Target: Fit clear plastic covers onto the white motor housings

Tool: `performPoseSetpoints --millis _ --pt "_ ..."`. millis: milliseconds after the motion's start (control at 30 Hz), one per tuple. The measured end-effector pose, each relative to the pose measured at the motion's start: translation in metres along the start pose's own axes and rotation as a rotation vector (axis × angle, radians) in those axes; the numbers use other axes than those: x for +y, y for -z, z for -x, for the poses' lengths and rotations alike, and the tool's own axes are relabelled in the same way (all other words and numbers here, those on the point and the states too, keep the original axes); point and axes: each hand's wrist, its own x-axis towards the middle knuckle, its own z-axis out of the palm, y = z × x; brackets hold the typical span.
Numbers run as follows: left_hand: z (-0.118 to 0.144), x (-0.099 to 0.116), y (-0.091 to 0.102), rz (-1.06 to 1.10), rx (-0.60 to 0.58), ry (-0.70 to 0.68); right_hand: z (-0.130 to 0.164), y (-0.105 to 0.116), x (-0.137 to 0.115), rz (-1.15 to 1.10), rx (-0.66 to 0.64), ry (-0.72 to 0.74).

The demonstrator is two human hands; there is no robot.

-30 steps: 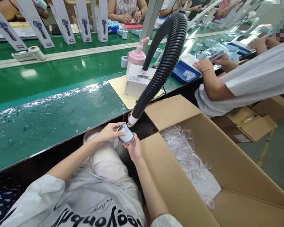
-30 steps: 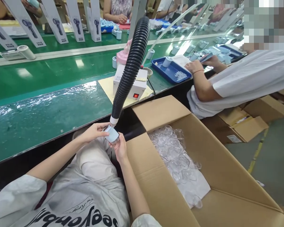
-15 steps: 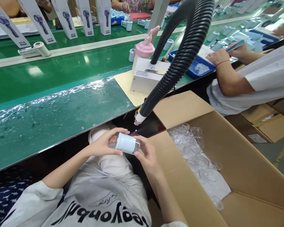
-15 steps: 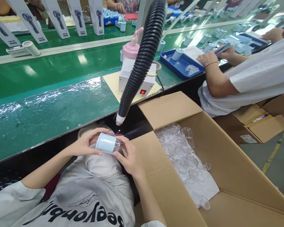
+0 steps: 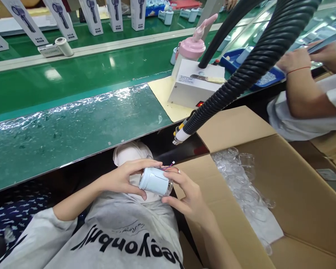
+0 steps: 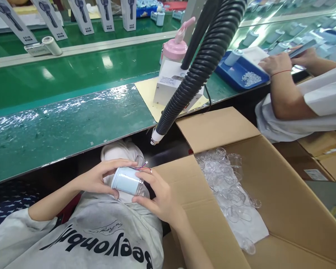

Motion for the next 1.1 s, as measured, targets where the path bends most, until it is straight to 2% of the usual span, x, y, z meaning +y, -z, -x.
performPoseSetpoints --millis 267,500,967,1100 --pt "0.005 -0.002 -0.002 -0.014 -0.033 -0.125 0.004 -0.005 -0.006 -0.035 0.013 -0.029" --pt "0.01 -0.003 -0.004 -0.019 -0.015 -0.074 0.003 -0.006 -0.01 -0.117 0.016 -0.116" --pt "0.013 -0.002 -0.006 -0.052 0.002 -0.08 -0.007 -0.013 -0.013 -0.603 0.012 -0.578" --pt "0.014 -0.003 -0.006 -0.045 -0.002 -0.087 -0.009 -0.017 -0.013 -0.77 -0.026 -0.712"
